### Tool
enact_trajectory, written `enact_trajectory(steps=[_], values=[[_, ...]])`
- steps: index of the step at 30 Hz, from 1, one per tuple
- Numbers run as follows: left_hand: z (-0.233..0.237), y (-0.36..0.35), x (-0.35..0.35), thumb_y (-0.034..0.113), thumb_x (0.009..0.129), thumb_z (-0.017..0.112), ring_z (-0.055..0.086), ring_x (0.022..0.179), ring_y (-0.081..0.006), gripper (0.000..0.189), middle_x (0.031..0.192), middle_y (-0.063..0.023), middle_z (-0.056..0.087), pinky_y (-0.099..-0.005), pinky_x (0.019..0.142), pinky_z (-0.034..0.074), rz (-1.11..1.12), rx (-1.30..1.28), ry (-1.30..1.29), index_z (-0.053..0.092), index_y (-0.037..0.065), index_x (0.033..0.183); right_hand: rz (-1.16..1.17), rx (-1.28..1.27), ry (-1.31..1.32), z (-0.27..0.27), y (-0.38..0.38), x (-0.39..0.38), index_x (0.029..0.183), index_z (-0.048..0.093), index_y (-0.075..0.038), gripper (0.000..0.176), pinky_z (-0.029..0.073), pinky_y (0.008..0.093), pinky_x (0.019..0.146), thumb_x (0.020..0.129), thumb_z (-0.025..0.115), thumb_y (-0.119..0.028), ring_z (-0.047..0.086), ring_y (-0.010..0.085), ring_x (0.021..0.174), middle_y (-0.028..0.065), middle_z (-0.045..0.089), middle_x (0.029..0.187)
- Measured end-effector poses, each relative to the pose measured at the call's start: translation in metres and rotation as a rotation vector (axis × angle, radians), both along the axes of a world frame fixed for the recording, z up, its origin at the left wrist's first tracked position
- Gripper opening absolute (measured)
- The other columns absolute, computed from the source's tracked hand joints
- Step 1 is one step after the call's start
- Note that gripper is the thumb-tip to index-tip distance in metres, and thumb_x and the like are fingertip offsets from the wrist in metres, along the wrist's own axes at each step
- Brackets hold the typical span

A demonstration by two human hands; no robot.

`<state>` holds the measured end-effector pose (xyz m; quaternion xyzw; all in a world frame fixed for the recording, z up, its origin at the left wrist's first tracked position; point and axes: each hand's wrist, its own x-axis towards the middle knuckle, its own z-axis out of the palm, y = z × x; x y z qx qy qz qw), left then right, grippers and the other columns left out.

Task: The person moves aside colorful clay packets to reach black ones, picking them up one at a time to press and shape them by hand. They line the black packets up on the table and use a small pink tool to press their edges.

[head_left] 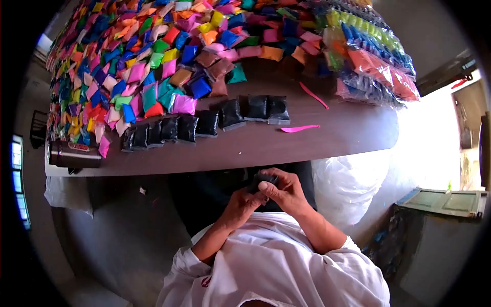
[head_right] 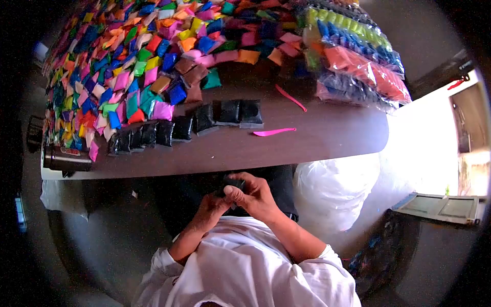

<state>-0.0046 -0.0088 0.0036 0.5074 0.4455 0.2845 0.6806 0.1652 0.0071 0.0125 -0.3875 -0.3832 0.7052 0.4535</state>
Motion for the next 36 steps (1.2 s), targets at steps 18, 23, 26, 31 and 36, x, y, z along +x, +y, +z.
enact_trajectory(steps=[18, 23, 26, 31, 36], values=[[0.012, -0.001, -0.004, 0.041, 0.091, 0.059, 0.061, 0.077, -0.0155, 0.042, 0.081, -0.0072, 0.063, -0.0282, 0.07, 0.05, 0.019, -0.014, -0.005, 0.059, 0.0, 0.102, 0.064, 0.014, -0.112, 0.004, 0.002, 0.0, 0.097, 0.058, 0.008, 0.03, 0.042, 0.0194, 0.05, 0.088, 0.068, -0.02, 0.054, 0.0054, 0.06, 0.0006, 0.059, 0.071], [0.012, -0.006, -0.004, 0.046, 0.09, 0.058, 0.058, 0.069, -0.012, 0.043, 0.072, -0.0042, 0.06, -0.0263, 0.065, 0.048, -0.016, -0.062, -0.01, 0.06, 0.003, 0.096, 0.12, 0.144, -0.114, 0.005, 0.008, 0.005, 0.087, 0.059, 0.001, 0.022, 0.037, 0.0192, 0.047, 0.088, 0.068, -0.019, 0.05, 0.0024, 0.059, -0.002, 0.056, 0.067], [0.011, -0.004, -0.003, 0.044, 0.091, 0.058, 0.057, 0.067, -0.0101, 0.04, 0.071, -0.0038, 0.06, -0.0251, 0.063, 0.047, -0.019, -0.037, -0.053, 0.06, 0.004, 0.094, 0.102, 0.188, -0.071, 0.006, 0.009, 0.004, 0.081, 0.059, -0.001, 0.02, 0.037, 0.0196, 0.049, 0.089, 0.068, -0.019, 0.049, 0.0022, 0.062, -0.003, 0.055, 0.069], [0.01, -0.007, -0.001, 0.046, 0.091, 0.057, 0.055, 0.066, -0.0097, 0.041, 0.071, -0.0033, 0.06, -0.0238, 0.063, 0.046, 0.018, -0.087, -0.151, 0.06, 0.005, 0.094, 0.107, 0.188, -0.106, 0.003, 0.008, 0.006, 0.079, 0.06, -0.001, 0.023, 0.039, 0.021, 0.05, 0.088, 0.068, -0.021, 0.051, 0.0033, 0.063, -0.0024, 0.055, 0.069], [0.002, -0.008, -0.003, 0.045, 0.092, 0.056, 0.053, 0.066, -0.0096, 0.041, 0.072, -0.0031, 0.059, -0.0257, 0.063, 0.044, -0.062, -0.114, -0.103, 0.061, 0.004, 0.09, 0.259, -0.03, -0.09, 0.018, 0.011, 0.006, 0.072, 0.057, -0.002, 0.03, 0.036, 0.0233, 0.051, 0.084, 0.072, -0.025, 0.043, 0.0046, 0.059, -0.0034, 0.05, 0.064]])
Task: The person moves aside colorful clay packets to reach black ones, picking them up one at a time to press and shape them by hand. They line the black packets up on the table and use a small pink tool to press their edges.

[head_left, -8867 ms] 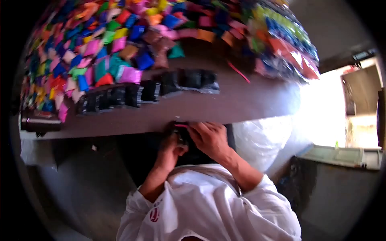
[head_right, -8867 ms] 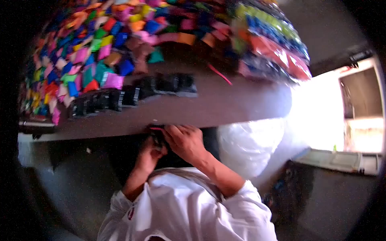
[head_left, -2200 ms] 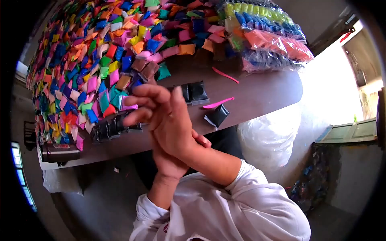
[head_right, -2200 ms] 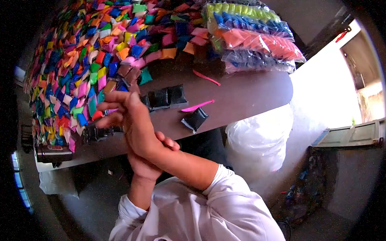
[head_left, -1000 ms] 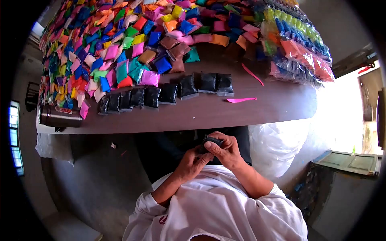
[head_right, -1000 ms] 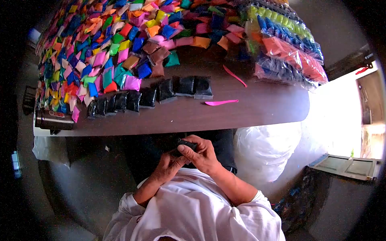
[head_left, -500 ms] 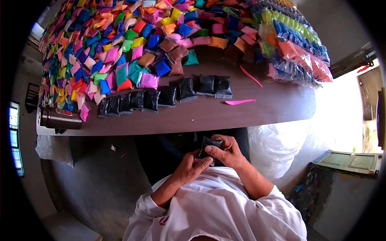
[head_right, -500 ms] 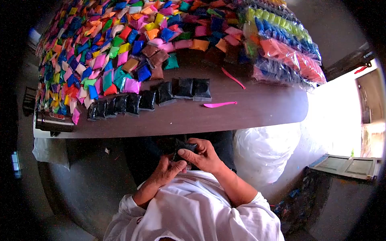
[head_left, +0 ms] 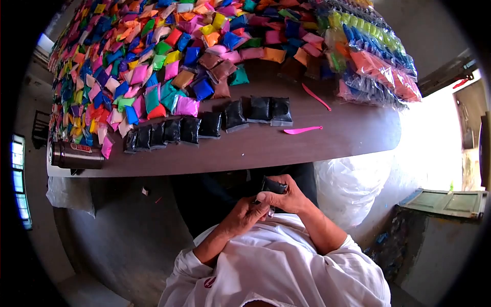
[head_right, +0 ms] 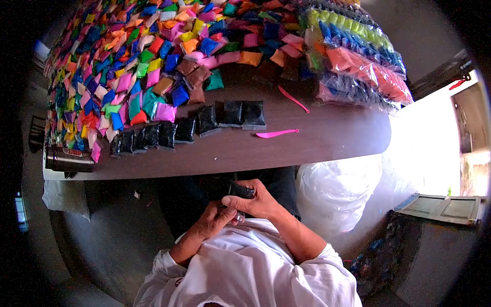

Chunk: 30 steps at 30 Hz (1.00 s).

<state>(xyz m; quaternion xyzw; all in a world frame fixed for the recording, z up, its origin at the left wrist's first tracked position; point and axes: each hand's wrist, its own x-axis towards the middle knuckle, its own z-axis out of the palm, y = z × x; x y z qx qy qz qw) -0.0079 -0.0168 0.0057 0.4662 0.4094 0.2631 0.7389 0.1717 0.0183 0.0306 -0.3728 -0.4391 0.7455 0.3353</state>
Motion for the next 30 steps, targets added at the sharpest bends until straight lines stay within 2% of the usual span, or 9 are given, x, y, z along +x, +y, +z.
enact_trajectory(steps=[3, 10, 13, 15, 20, 22, 24, 28, 30], values=[[0.001, -0.002, -0.001, 0.045, 0.092, 0.055, 0.053, 0.066, -0.0102, 0.041, 0.07, -0.0029, 0.058, -0.0264, 0.062, 0.044, -0.022, 0.036, 0.045, 0.061, 0.004, 0.088, -0.001, 0.144, -0.06, -0.015, 0.001, 0.003, 0.069, 0.054, -0.002, 0.032, 0.035, 0.0246, 0.05, 0.084, 0.072, -0.024, 0.042, 0.0053, 0.059, -0.0024, 0.048, 0.062], [0.004, 0.002, -0.005, 0.043, 0.093, 0.054, 0.055, 0.067, -0.0116, 0.042, 0.07, -0.0045, 0.059, -0.0262, 0.063, 0.045, -0.014, 0.172, 0.083, 0.062, 0.002, 0.093, 0.065, 0.174, -0.061, -0.021, 0.002, 0.005, 0.068, 0.053, -0.002, 0.035, 0.034, 0.0256, 0.051, 0.088, 0.067, -0.027, 0.04, 0.0063, 0.06, -0.0019, 0.046, 0.062], [0.006, 0.005, -0.004, 0.043, 0.094, 0.053, 0.055, 0.067, -0.0113, 0.042, 0.071, -0.0045, 0.059, -0.0253, 0.062, 0.045, 0.034, 0.114, 0.123, 0.062, 0.002, 0.094, -0.014, 0.254, -0.175, -0.023, 0.002, 0.004, 0.074, 0.058, -0.001, 0.036, 0.036, 0.0265, 0.051, 0.093, 0.06, -0.031, 0.043, 0.0067, 0.061, -0.0015, 0.049, 0.061], [0.007, 0.004, -0.001, 0.044, 0.094, 0.052, 0.054, 0.067, -0.011, 0.043, 0.071, -0.0041, 0.059, -0.0248, 0.061, 0.045, 0.052, 0.126, 0.12, 0.062, 0.002, 0.094, -0.071, 0.33, -0.195, -0.015, 0.003, 0.001, 0.079, 0.059, 0.0, 0.039, 0.04, 0.027, 0.057, 0.093, 0.057, -0.037, 0.046, 0.0085, 0.066, 0.0006, 0.053, 0.068], [0.004, 0.004, -0.003, 0.046, 0.095, 0.05, 0.054, 0.066, -0.0105, 0.045, 0.072, -0.0038, 0.061, -0.0245, 0.062, 0.045, 0.062, 0.126, 0.066, 0.062, 0.002, 0.098, -0.047, 0.159, -0.08, -0.022, -0.002, 0.002, 0.082, 0.059, 0.0, 0.041, 0.044, 0.0271, 0.062, 0.093, 0.058, -0.039, 0.05, 0.0091, 0.069, 0.003, 0.059, 0.076], [0.007, 0.005, -0.002, 0.047, 0.096, 0.047, 0.055, 0.067, -0.0105, 0.048, 0.072, -0.0034, 0.06, -0.0263, 0.062, 0.046, 0.092, 0.138, 0.111, 0.061, 0.001, 0.093, -0.056, 0.117, -0.034, -0.02, -0.002, 0.0, 0.082, 0.059, 0.001, 0.041, 0.045, 0.0273, 0.062, 0.093, 0.058, -0.039, 0.052, 0.0094, 0.07, 0.0036, 0.06, 0.077], [0.003, 0.005, -0.003, 0.047, 0.096, 0.046, 0.055, 0.066, -0.0105, 0.048, 0.072, -0.0035, 0.06, -0.0259, 0.061, 0.046, 0.113, 0.126, 0.106, 0.061, 0.001, 0.094, -0.023, 0.043, 0.224, -0.013, 0.0, -0.002, 0.082, 0.061, 0.0, 0.036, 0.046, 0.027, 0.06, 0.094, 0.058, -0.033, 0.057, 0.0109, 0.068, 0.0048, 0.063, 0.075], [-0.007, 0.004, -0.006, 0.045, 0.096, 0.049, 0.057, 0.064, -0.0079, 0.044, 0.073, -0.0039, 0.063, -0.022, 0.061, 0.048, 0.119, 0.127, 0.037, 0.062, 0.004, 0.103, 0.011, 0.035, 0.161, -0.014, -0.001, -0.007, 0.081, 0.061, 0.0, 0.028, 0.048, 0.0256, 0.058, 0.095, 0.057, -0.024, 0.059, 0.0127, 0.061, 0.0059, 0.063, 0.07], [-0.005, 0.004, -0.006, 0.045, 0.096, 0.049, 0.057, 0.064, -0.0076, 0.044, 0.073, -0.0036, 0.063, -0.0217, 0.061, 0.048, 0.115, 0.119, 0.019, 0.062, 0.004, 0.104, 0.005, 0.025, 0.17, -0.014, -0.001, -0.007, 0.08, 0.061, 0.0, 0.029, 0.048, 0.0256, 0.058, 0.094, 0.058, -0.025, 0.059, 0.0127, 0.061, 0.0058, 0.063, 0.069]])
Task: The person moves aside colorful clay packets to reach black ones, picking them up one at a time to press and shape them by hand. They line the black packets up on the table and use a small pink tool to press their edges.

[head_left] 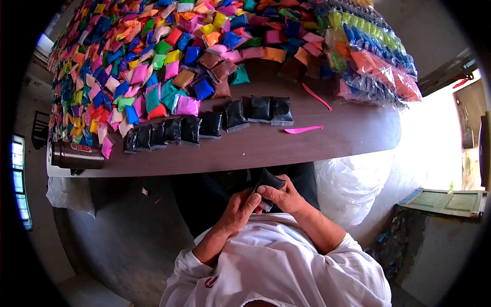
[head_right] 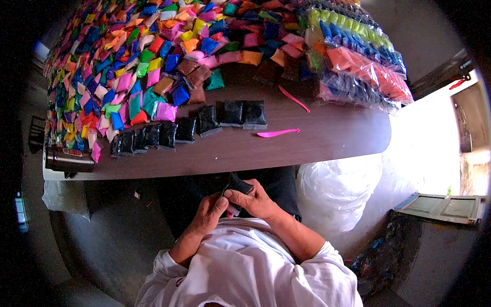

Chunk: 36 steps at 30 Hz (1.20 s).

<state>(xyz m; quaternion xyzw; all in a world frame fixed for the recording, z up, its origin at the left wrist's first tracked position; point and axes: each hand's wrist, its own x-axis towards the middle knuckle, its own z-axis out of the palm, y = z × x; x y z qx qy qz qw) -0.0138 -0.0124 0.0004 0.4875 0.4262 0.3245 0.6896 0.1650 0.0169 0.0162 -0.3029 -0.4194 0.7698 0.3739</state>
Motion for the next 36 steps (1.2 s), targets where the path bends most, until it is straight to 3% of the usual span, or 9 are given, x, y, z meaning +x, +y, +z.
enact_trajectory(steps=[11, 15, 16, 17, 22, 27, 34, 35, 36], values=[[-0.004, 0.001, 0.002, 0.049, 0.095, 0.045, 0.054, 0.061, -0.0081, 0.045, 0.068, -0.003, 0.057, -0.0207, 0.058, 0.047, 0.046, 0.015, -0.043, 0.061, 0.007, 0.089, -0.051, 0.049, -0.12, 0.002, 0.001, 0.001, 0.089, 0.057, 0.002, 0.032, 0.048, 0.0258, 0.058, 0.098, 0.051, -0.028, 0.059, 0.0112, 0.065, 0.0037, 0.061, 0.072], [0.007, 0.002, 0.005, 0.047, 0.096, 0.045, 0.054, 0.061, -0.0094, 0.044, 0.069, -0.0039, 0.059, -0.0217, 0.058, 0.045, 0.084, -0.006, -0.063, 0.06, 0.007, 0.085, -0.046, 0.153, -0.086, 0.012, 0.01, 0.007, 0.1, 0.056, 0.003, 0.029, 0.049, 0.0279, 0.064, 0.097, 0.052, -0.025, 0.058, 0.0119, 0.071, 0.0089, 0.062, 0.082], [0.008, 0.003, 0.005, 0.045, 0.097, 0.045, 0.053, 0.061, -0.0098, 0.044, 0.071, -0.0048, 0.061, -0.0226, 0.059, 0.045, 0.087, -0.003, -0.058, 0.061, 0.006, 0.084, -0.18, 0.505, -0.38, 0.007, 0.014, 0.013, 0.107, 0.053, 0.006, 0.034, 0.048, 0.0318, 0.071, 0.095, 0.054, -0.026, 0.059, 0.0159, 0.081, 0.0127, 0.059, 0.085], [0.005, 0.003, 0.003, 0.045, 0.097, 0.045, 0.053, 0.061, -0.0098, 0.044, 0.071, -0.0048, 0.061, -0.0226, 0.059, 0.045, 0.086, 0.001, -0.064, 0.061, 0.006, 0.084, -0.206, 0.534, -0.334, -0.001, 0.021, 0.022, 0.111, 0.054, 0.005, 0.034, 0.046, 0.0347, 0.076, 0.092, 0.059, -0.023, 0.058, 0.0213, 0.087, 0.0157, 0.057, 0.085], [-0.001, 0.004, 0.004, 0.043, 0.098, 0.045, 0.053, 0.06, -0.01, 0.048, 0.071, -0.0073, 0.062, -0.0243, 0.059, 0.046, 0.123, 0.006, -0.095, 0.062, 0.003, 0.078, -0.772, 0.893, -1.178, 0.017, 0.054, 0.047, 0.107, 0.064, -0.007, 0.028, 0.047, 0.0406, 0.076, 0.079, 0.067, -0.011, 0.056, 0.0345, 0.088, 0.0143, 0.059, 0.1], [0.001, 0.005, 0.002, 0.043, 0.098, 0.044, 0.054, 0.059, -0.0103, 0.049, 0.068, -0.007, 0.062, -0.0244, 0.058, 0.046, 0.176, 0.038, -0.048, 0.063, 0.004, 0.076, -0.655, 0.944, -1.372, -0.005, 0.073, 0.082, 0.097, 0.068, -0.008, 0.02, 0.045, 0.0393, 0.081, 0.079, 0.067, -0.017, 0.056, 0.0321, 0.09, 0.0104, 0.061, 0.101], [0.004, 0.007, 0.0, 0.045, 0.098, 0.044, 0.054, 0.058, -0.0104, 0.05, 0.069, -0.0065, 0.063, -0.0247, 0.058, 0.046, 0.204, 0.053, -0.018, 0.063, 0.005, 0.075, -1.133, 0.803, -1.395, -0.01, 0.09, 0.157, 0.085, 0.067, -0.004, 0.008, 0.048, 0.0388, 0.082, 0.078, 0.069, -0.008, 0.059, 0.0306, 0.094, 0.0137, 0.064, 0.098], [0.003, 0.007, 0.003, 0.044, 0.098, 0.043, 0.054, 0.058, -0.0105, 0.05, 0.069, -0.0066, 0.063, -0.0246, 0.058, 0.046, 0.209, 0.042, -0.026, 0.063, 0.004, 0.075, -1.184, 0.817, -1.367, -0.004, 0.085, 0.153, 0.086, 0.066, -0.003, 0.008, 0.048, 0.0345, 0.076, 0.081, 0.069, -0.009, 0.061, 0.0279, 0.084, 0.0134, 0.065, 0.092], [0.002, 0.005, 0.005, 0.044, 0.098, 0.043, 0.054, 0.058, -0.0107, 0.05, 0.07, -0.0067, 0.062, -0.0245, 0.058, 0.046, 0.212, 0.027, -0.032, 0.063, 0.004, 0.074, -1.04, 0.646, -1.329, 0.008, 0.076, 0.14, 0.086, 0.065, -0.002, 0.01, 0.047, 0.032, 0.072, 0.083, 0.068, -0.011, 0.059, 0.023, 0.08, 0.011, 0.064, 0.087]])
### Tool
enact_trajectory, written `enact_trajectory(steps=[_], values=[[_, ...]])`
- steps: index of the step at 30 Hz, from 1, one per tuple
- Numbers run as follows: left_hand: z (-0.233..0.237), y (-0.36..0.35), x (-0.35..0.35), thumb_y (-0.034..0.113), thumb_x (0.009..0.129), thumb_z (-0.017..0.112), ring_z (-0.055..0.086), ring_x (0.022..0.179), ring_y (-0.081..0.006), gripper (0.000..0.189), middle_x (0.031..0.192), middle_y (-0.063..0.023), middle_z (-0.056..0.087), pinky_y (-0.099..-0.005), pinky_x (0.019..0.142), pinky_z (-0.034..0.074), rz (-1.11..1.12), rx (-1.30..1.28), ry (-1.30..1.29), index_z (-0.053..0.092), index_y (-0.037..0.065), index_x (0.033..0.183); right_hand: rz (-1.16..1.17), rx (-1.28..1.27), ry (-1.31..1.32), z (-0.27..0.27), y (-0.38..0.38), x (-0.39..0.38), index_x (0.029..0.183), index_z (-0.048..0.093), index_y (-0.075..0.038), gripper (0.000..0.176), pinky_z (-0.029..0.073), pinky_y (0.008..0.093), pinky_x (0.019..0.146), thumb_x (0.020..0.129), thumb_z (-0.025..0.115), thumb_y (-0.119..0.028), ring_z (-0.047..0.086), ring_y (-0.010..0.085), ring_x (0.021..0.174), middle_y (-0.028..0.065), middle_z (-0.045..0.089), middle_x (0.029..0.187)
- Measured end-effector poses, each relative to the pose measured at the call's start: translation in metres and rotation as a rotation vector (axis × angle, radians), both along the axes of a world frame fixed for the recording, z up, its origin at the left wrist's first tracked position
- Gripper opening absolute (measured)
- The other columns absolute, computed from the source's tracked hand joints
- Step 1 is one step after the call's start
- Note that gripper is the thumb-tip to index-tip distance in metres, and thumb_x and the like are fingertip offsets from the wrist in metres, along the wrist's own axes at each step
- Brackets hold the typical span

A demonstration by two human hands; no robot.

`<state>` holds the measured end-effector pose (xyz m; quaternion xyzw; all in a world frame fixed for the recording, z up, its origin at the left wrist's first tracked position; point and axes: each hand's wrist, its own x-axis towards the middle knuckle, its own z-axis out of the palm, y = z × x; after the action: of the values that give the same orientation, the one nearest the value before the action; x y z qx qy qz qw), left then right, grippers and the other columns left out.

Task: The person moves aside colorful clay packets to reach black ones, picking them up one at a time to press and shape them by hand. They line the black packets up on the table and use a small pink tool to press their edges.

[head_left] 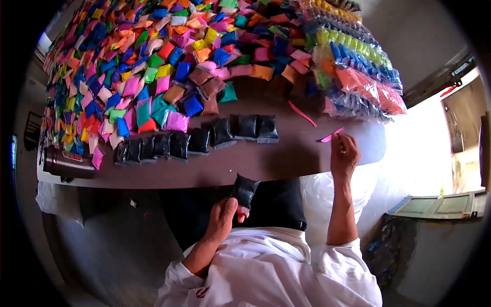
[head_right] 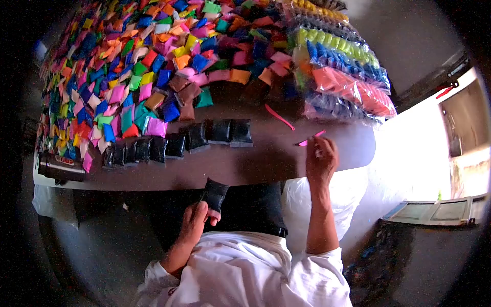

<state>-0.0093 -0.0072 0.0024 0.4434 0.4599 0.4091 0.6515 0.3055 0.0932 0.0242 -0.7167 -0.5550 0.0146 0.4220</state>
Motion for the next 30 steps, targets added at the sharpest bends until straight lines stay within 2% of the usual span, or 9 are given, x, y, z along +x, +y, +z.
enact_trajectory(steps=[3, 4, 6, 9, 15, 23, 25, 28, 30], values=[[-0.003, 0.005, 0.006, 0.044, 0.098, 0.043, 0.054, 0.059, -0.0103, 0.049, 0.07, -0.007, 0.062, -0.0244, 0.059, 0.046, -0.028, 0.022, -0.038, 0.063, 0.004, 0.077, 0.433, -0.221, 0.835, -0.015, -0.042, -0.053, 0.086, 0.064, 0.001, 0.018, 0.043, 0.0266, 0.064, 0.09, 0.064, -0.017, 0.051, 0.0103, 0.073, 0.0024, 0.058, 0.076], [-0.003, 0.005, 0.007, 0.044, 0.098, 0.044, 0.054, 0.06, -0.0097, 0.048, 0.071, -0.0067, 0.062, -0.0241, 0.059, 0.046, -0.032, 0.008, -0.042, 0.063, 0.004, 0.081, 0.528, -0.515, 0.787, 0.008, -0.053, -0.075, 0.087, 0.061, 0.003, 0.023, 0.043, 0.0263, 0.064, 0.092, 0.062, -0.02, 0.049, 0.0075, 0.076, 0.0, 0.056, 0.077], [-0.002, 0.004, 0.008, 0.045, 0.097, 0.045, 0.054, 0.06, -0.0094, 0.047, 0.071, -0.0063, 0.063, -0.0239, 0.059, 0.046, -0.025, -0.007, -0.02, 0.063, 0.004, 0.083, 0.787, -0.587, 0.828, 0.004, -0.068, -0.107, 0.094, 0.057, 0.004, 0.028, 0.044, 0.026, 0.066, 0.094, 0.06, -0.023, 0.05, 0.009, 0.076, 0.0034, 0.057, 0.081], [0.007, 0.006, 0.009, 0.047, 0.096, 0.046, 0.056, 0.061, -0.0093, 0.047, 0.071, -0.005, 0.064, -0.0234, 0.059, 0.047, -0.019, -0.015, 0.043, 0.062, 0.004, 0.085, 0.831, -0.569, 1.388, 0.006, -0.075, -0.138, 0.092, 0.055, 0.005, 0.028, 0.049, 0.0281, 0.064, 0.096, 0.055, -0.023, 0.06, 0.0152, 0.07, 0.0088, 0.061, 0.078], [-0.001, 0.004, 0.014, 0.044, 0.097, 0.045, 0.056, 0.061, -0.0085, 0.046, 0.071, -0.0046, 0.065, -0.0229, 0.059, 0.047, -0.063, -0.02, -0.004, 0.062, 0.004, 0.084, 0.88, -0.543, 1.421, -0.007, -0.067, -0.134, 0.088, 0.054, 0.003, 0.025, 0.052, 0.0282, 0.052, 0.097, 0.052, -0.021, 0.065, 0.0193, 0.059, 0.0098, 0.063, 0.069], [-0.004, 0.008, 0.014, 0.04, 0.098, 0.047, 0.054, 0.059, -0.0081, 0.042, 0.07, -0.0049, 0.063, -0.0221, 0.058, 0.047, -0.052, -0.032, -0.008, 0.062, 0.004, 0.082, 0.833, -0.615, 1.348, 0.004, -0.06, -0.136, 0.084, 0.055, 0.002, 0.023, 0.051, 0.0256, 0.056, 0.096, 0.056, -0.017, 0.062, 0.0143, 0.063, 0.0047, 0.061, 0.072], [-0.007, 0.009, 0.015, 0.036, 0.099, 0.046, 0.052, 0.058, -0.0079, 0.041, 0.069, -0.0043, 0.061, -0.0219, 0.057, 0.045, -0.138, 0.023, -0.021, 0.062, 0.005, 0.079, 0.712, -0.411, 1.01, -0.003, -0.054, -0.132, 0.087, 0.058, 0.002, 0.019, 0.047, 0.0231, 0.061, 0.093, 0.06, -0.017, 0.057, 0.0087, 0.073, 0.0002, 0.061, 0.078], [-0.013, 0.006, 0.013, 0.034, 0.099, 0.045, 0.05, 0.057, -0.0079, 0.041, 0.068, -0.0039, 0.06, -0.022, 0.055, 0.043, -0.093, 0.037, -0.053, 0.061, 0.005, 0.075, 0.52, -0.252, 1.072, 0.007, -0.03, -0.098, 0.102, 0.061, 0.003, 0.02, 0.045, 0.0242, 0.073, 0.09, 0.063, -0.013, 0.053, 0.0085, 0.081, -0.0006, 0.061, 0.091], [-0.021, 0.005, 0.008, 0.033, 0.099, 0.046, 0.05, 0.057, -0.0079, 0.041, 0.068, -0.0039, 0.06, -0.022, 0.055, 0.042, -0.084, 0.023, -0.035, 0.061, 0.004, 0.074, 0.413, -0.231, 0.651, 0.021, -0.005, -0.077, 0.097, 0.06, 0.003, 0.015, 0.044, 0.0252, 0.066, 0.09, 0.061, -0.01, 0.051, 0.0077, 0.077, -0.0008, 0.059, 0.085]])
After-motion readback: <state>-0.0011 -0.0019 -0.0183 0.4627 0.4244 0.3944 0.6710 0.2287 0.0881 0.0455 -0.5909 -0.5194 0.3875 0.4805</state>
